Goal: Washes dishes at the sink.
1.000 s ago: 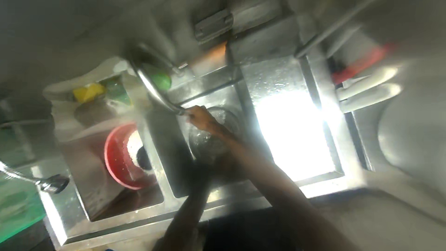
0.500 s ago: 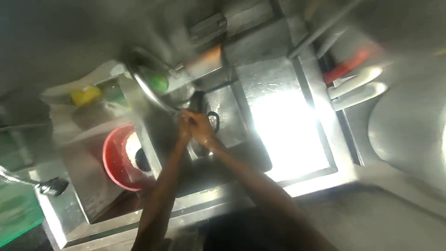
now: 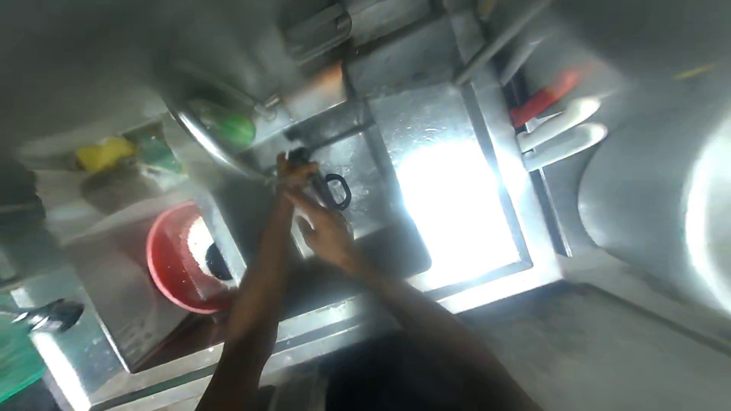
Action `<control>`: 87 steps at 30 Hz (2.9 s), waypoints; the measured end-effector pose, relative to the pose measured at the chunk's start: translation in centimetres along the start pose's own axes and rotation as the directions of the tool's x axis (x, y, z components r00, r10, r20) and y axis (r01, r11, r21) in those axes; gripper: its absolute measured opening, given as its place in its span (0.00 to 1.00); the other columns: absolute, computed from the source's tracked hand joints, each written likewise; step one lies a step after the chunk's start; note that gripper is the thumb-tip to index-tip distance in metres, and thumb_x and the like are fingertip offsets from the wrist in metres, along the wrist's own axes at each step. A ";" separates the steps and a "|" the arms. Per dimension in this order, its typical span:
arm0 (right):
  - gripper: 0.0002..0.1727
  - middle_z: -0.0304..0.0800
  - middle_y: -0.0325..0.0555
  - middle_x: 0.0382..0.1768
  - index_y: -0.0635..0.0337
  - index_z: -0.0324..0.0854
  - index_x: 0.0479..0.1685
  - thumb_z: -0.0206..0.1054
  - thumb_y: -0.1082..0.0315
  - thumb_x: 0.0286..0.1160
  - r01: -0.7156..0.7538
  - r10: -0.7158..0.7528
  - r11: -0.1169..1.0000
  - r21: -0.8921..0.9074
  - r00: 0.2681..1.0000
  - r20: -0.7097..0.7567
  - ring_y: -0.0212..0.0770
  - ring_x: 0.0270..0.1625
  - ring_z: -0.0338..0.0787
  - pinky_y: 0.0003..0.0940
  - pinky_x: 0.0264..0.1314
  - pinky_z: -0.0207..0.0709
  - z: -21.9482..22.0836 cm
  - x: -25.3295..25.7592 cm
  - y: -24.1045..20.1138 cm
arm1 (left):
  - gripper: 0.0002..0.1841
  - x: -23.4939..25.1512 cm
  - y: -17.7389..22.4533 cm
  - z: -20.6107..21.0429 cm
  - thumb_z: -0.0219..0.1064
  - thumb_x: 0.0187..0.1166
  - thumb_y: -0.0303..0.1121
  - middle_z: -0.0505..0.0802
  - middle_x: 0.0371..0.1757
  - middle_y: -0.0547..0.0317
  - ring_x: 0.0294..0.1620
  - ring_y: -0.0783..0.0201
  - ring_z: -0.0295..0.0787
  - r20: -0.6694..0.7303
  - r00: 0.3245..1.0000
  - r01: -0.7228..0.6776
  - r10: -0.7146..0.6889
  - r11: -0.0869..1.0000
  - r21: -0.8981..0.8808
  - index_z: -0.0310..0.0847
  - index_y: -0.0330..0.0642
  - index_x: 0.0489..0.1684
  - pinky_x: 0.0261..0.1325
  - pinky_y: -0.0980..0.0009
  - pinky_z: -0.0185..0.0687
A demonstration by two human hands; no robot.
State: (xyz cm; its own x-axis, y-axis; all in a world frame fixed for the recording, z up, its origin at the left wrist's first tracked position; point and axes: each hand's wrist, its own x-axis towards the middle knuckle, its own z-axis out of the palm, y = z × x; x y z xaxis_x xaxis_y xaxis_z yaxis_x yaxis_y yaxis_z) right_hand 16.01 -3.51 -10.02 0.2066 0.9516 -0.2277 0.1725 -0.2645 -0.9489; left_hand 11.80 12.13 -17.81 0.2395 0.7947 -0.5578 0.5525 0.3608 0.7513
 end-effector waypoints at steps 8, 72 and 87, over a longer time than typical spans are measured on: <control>0.17 0.93 0.47 0.59 0.60 0.86 0.67 0.61 0.73 0.84 -0.041 0.152 0.919 0.392 0.954 -0.257 0.38 0.59 0.92 0.37 0.66 0.87 -2.4 -5.4 7.0 | 0.37 -12.0 -2.3 -3.6 0.80 0.57 0.20 0.92 0.49 0.51 0.39 0.62 0.89 -0.031 0.999 0.029 -0.033 0.992 -0.126 0.75 0.39 0.73 0.37 0.65 0.89; 0.23 0.92 0.56 0.34 0.71 0.79 0.45 0.76 0.86 0.43 0.125 0.515 0.392 0.911 0.791 -0.330 0.45 0.35 0.95 0.45 0.41 0.92 -7.3 -10.4 -0.6 | 0.17 -7.2 4.0 -2.9 0.55 0.92 0.35 0.96 0.33 0.57 0.28 0.65 0.93 0.035 0.826 -0.494 0.562 0.753 -0.435 0.89 0.34 0.43 0.33 0.71 0.92; 0.11 0.97 0.30 0.33 0.57 0.92 0.31 0.83 0.74 0.45 -0.009 0.050 0.949 0.314 0.991 -0.123 0.17 0.40 0.92 0.19 0.48 0.88 -8.1 -16.6 2.3 | 0.25 -8.8 1.8 -3.5 0.33 0.96 0.47 0.82 0.36 0.60 0.32 0.70 0.78 0.220 0.905 0.387 -0.365 0.919 -0.069 0.75 0.42 0.54 0.36 0.73 0.78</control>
State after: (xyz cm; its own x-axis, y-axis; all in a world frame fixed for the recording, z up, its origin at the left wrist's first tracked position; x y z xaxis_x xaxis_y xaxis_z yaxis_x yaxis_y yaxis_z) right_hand 20.78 -21.17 -6.66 0.3315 0.9107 -0.2465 -0.1407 -0.2106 -0.9674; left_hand 7.93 7.49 -10.30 0.1907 0.4801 -0.8563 0.5459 0.6731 0.4989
